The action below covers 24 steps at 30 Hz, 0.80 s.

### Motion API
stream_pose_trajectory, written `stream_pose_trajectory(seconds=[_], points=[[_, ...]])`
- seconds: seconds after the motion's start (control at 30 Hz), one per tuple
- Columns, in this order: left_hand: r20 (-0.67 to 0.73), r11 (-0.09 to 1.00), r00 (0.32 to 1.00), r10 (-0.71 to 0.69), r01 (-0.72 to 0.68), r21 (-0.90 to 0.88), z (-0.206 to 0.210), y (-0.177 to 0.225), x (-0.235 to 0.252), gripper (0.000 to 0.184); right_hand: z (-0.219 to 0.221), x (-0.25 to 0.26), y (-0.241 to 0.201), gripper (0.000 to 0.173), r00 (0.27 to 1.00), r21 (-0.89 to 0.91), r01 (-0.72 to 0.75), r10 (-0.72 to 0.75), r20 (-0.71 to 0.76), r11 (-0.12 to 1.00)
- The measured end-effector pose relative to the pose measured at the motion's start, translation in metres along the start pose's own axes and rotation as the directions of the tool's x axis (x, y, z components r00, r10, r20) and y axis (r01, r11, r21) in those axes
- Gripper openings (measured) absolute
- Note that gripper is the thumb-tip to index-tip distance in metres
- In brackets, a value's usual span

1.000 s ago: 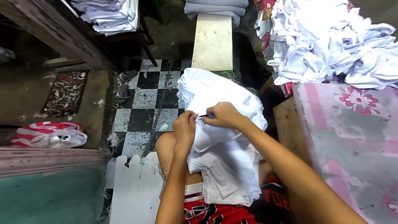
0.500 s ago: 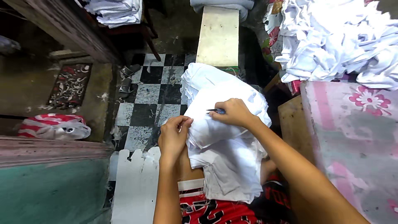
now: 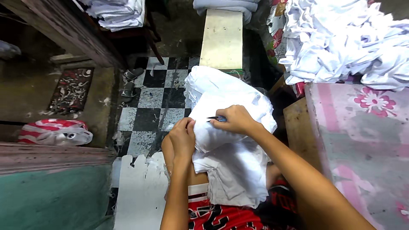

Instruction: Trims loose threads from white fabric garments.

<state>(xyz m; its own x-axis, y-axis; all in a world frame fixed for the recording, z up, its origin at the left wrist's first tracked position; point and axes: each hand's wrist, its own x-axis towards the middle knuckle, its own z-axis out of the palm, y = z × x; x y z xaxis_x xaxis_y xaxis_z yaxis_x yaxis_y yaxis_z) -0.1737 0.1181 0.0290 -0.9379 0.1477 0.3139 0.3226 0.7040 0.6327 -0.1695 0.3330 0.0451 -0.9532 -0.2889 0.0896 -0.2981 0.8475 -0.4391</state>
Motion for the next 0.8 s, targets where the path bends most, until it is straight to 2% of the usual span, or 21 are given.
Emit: stream_pose_trajectory(seconds=[0.17, 0.4, 0.57, 0.8], points=[[-0.035, 0.998, 0.998, 0.056, -0.058, -0.040, -0.006, -0.003, 0.005, 0.014, 0.001, 0.006, -0.015, 0.049, 0.999, -0.032, 0.003, -0.001, 0.046, 0.999], [-0.054, 0.990, 0.988, 0.142, -0.141, 0.019, -0.004, -0.005, 0.008, 0.015, 0.005, 0.003, -0.017, 0.047, 0.999, -0.132, -0.014, 0.007, -0.052, 0.991], [-0.056, 0.988, 0.986, 0.157, -0.156, 0.011, -0.004, -0.004, 0.010, 0.014, 0.023, 0.004, -0.010, 0.043, 0.981, -0.125, 0.040, -0.063, -0.183, 0.991], [-0.048, 0.996, 0.996, 0.079, -0.081, -0.047, -0.015, -0.007, 0.010, 0.016, 0.025, 0.004, -0.013, 0.044, 0.971, -0.108, 0.054, -0.078, -0.228, 0.993]])
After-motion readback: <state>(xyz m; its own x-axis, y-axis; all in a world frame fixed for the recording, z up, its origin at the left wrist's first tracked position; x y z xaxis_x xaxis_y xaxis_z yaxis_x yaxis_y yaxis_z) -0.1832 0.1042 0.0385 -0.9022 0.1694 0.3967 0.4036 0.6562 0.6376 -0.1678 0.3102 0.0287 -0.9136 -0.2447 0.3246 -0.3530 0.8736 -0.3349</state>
